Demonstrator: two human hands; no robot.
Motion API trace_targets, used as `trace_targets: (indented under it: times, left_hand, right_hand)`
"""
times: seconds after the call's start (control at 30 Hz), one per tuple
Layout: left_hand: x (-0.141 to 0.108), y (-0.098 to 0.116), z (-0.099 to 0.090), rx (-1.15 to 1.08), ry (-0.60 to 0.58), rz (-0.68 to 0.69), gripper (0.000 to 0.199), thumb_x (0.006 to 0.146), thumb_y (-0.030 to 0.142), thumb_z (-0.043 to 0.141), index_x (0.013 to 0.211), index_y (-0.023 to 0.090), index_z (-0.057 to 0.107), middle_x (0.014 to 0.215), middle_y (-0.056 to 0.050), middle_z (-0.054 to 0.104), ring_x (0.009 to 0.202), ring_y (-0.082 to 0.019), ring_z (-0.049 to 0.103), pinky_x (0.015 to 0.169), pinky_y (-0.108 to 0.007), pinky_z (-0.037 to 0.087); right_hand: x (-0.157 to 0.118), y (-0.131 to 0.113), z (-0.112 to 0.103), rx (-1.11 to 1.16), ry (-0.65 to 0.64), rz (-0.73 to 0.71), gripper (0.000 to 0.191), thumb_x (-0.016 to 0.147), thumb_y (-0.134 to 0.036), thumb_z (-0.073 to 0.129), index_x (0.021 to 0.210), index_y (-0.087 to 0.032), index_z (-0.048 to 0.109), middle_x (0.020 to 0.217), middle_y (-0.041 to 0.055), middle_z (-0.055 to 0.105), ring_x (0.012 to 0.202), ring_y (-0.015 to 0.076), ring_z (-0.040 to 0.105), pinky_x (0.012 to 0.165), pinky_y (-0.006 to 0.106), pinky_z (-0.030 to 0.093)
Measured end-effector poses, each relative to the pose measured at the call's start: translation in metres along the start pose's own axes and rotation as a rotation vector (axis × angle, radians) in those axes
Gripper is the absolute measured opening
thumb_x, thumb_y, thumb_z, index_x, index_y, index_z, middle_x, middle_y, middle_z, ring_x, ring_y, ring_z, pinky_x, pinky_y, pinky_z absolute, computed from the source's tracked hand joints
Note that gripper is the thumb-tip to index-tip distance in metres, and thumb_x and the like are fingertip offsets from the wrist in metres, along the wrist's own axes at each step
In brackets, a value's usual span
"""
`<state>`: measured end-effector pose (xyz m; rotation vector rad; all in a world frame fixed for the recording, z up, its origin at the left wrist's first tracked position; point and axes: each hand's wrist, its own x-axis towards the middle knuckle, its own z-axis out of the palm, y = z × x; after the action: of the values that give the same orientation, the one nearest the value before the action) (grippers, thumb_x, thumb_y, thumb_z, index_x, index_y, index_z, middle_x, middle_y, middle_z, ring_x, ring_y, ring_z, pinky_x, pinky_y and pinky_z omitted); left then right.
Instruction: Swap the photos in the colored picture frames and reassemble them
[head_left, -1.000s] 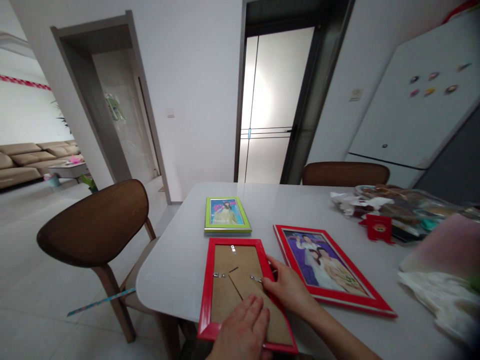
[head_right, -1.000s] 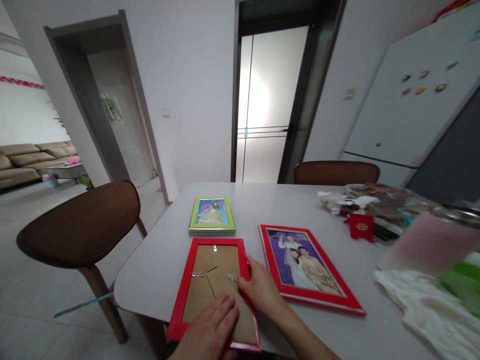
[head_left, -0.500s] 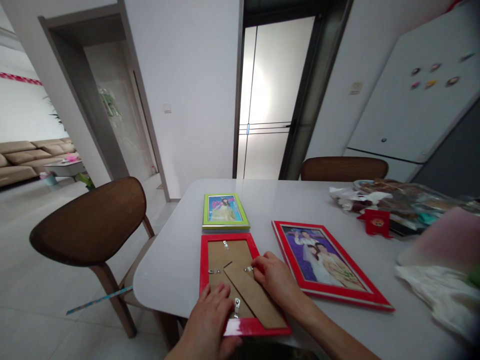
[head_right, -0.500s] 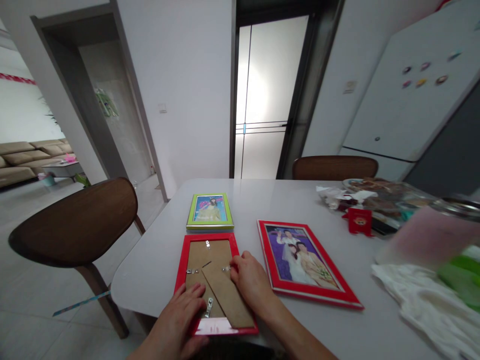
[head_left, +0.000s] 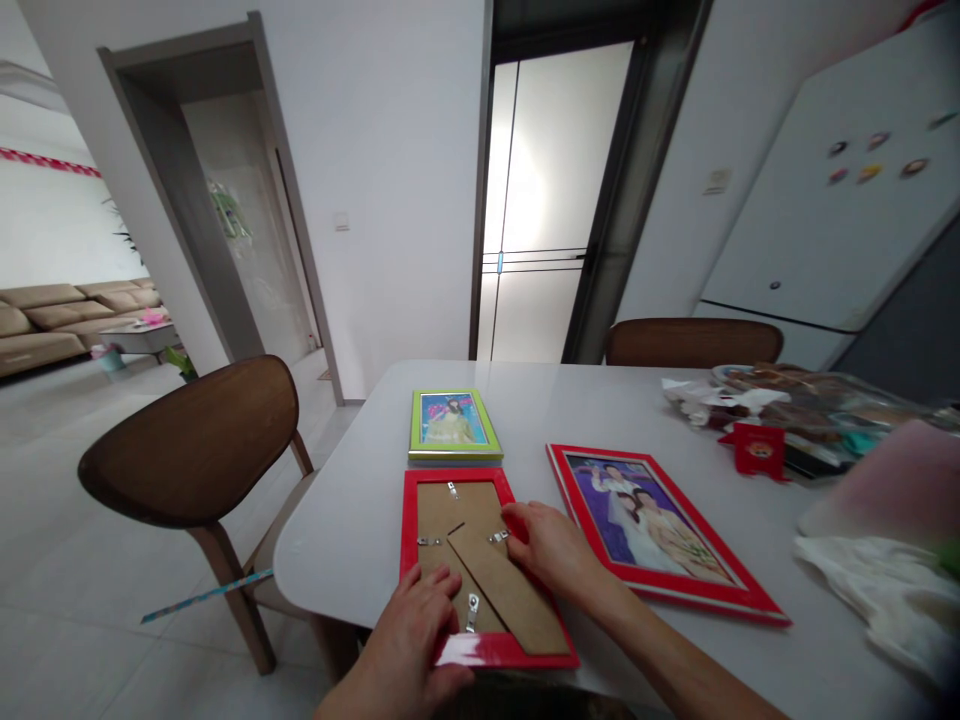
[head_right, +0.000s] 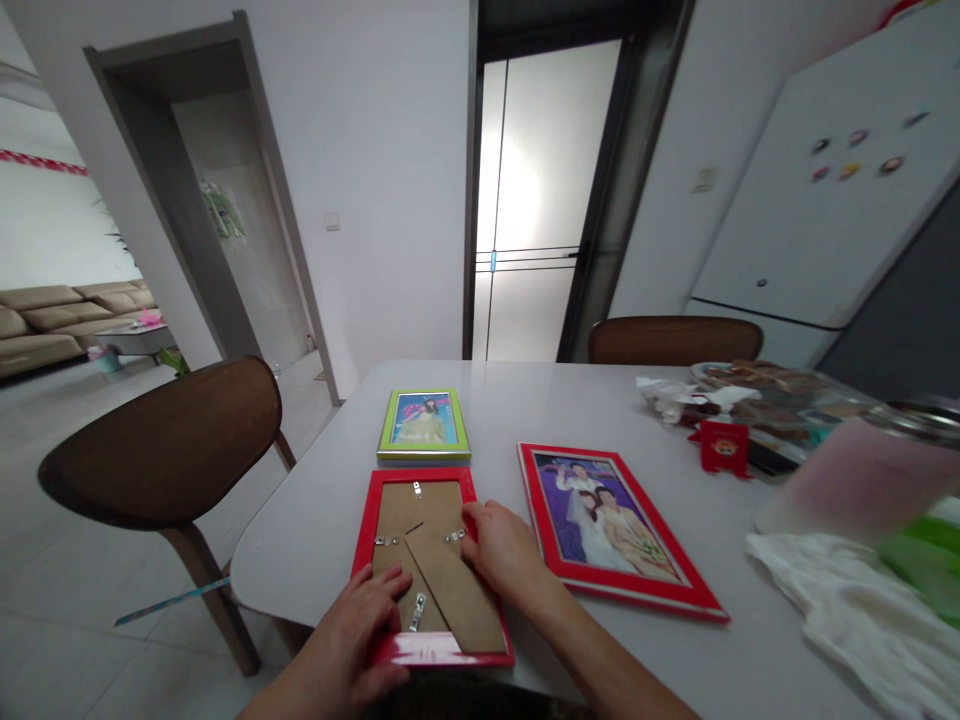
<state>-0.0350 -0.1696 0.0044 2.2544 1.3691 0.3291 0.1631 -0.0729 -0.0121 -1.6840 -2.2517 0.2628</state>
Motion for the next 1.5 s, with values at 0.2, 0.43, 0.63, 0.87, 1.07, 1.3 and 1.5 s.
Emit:
trace_targets:
  times: [0.2, 0.43, 0.63, 0.87, 1.07, 1.3, 1.5]
  left_hand:
    - [0.0, -0.003, 0.001, -0.02, 0.03, 0.015, 0.024, 0.063, 0.027, 0.065, 0.081, 0.017, 0.054, 0.124, -0.012, 0.046, 0.119, -0.024, 0.033, 0.102, -0.046, 0.016]
    - [-0.001, -0.023, 0.008, -0.007, 0.187, -0.02, 0.026, 0.062, 0.028, 0.065, 0.081, 0.017, 0.05, 0.125, -0.016, 0.043, 0.119, -0.027, 0.032, 0.1, -0.049, 0.018]
    - [0.002, -0.021, 0.006, -0.018, 0.157, -0.03, 0.025, 0.059, 0.024, 0.067, 0.077, 0.018, 0.05, 0.123, -0.015, 0.045, 0.119, -0.026, 0.033, 0.101, -0.048, 0.017]
    - [0.001, -0.024, 0.008, -0.032, 0.178, -0.004, 0.028, 0.058, 0.022, 0.066, 0.08, 0.018, 0.049, 0.123, -0.014, 0.045, 0.119, -0.025, 0.033, 0.101, -0.049, 0.015]
    - [0.002, -0.022, 0.007, -0.045, 0.182, -0.005, 0.029, 0.056, 0.019, 0.067, 0.079, 0.019, 0.048, 0.126, -0.013, 0.043, 0.119, -0.025, 0.033, 0.101, -0.049, 0.014]
    - [0.003, -0.017, 0.003, -0.061, 0.161, -0.049, 0.028, 0.054, 0.016, 0.067, 0.075, 0.018, 0.049, 0.124, -0.014, 0.044, 0.119, -0.025, 0.033, 0.102, -0.048, 0.013]
    - [0.003, -0.021, 0.006, -0.058, 0.154, -0.044, 0.028, 0.054, 0.017, 0.068, 0.073, 0.017, 0.048, 0.124, -0.015, 0.044, 0.118, -0.026, 0.033, 0.101, -0.049, 0.014]
  right_hand:
    - [-0.004, -0.006, -0.006, -0.005, 0.025, 0.009, 0.022, 0.077, -0.028, 0.042, 0.087, -0.019, 0.059, 0.084, 0.0078, 0.061, 0.077, 0.019, 0.055, 0.063, 0.026, 0.037]
    - [-0.03, -0.036, -0.01, 0.239, -0.163, -0.528, 0.017, 0.069, -0.02, 0.056, 0.084, -0.024, 0.064, 0.1, 0.004, 0.054, 0.091, 0.0157, 0.049, 0.08, 0.026, 0.037]
    - [-0.022, -0.049, 0.0, 0.269, -0.198, -0.61, 0.02, 0.07, -0.01, 0.051, 0.074, -0.023, 0.066, 0.086, 0.0018, 0.058, 0.083, 0.0144, 0.047, 0.075, 0.025, 0.037]
    - [-0.021, -0.056, 0.008, 0.258, -0.148, -0.511, 0.012, 0.069, -0.014, 0.054, 0.071, -0.02, 0.064, 0.074, 0.0019, 0.058, 0.078, 0.0156, 0.046, 0.072, 0.027, 0.037]
    - [-0.002, -0.069, 0.007, 0.304, -0.103, -0.351, 0.021, 0.077, -0.021, 0.048, 0.093, -0.02, 0.06, 0.093, 0.0046, 0.057, 0.086, 0.0145, 0.05, 0.076, 0.025, 0.037]
    - [0.032, -0.088, 0.032, 0.142, -0.045, -0.283, 0.016, 0.075, -0.025, 0.05, 0.076, -0.02, 0.065, 0.077, 0.004, 0.057, 0.077, 0.0159, 0.05, 0.068, 0.026, 0.035]
    - [0.041, -0.075, 0.035, 0.102, 0.025, -0.196, 0.021, 0.079, -0.028, 0.044, 0.081, -0.018, 0.062, 0.084, 0.0051, 0.056, 0.079, 0.0148, 0.049, 0.069, 0.024, 0.034]
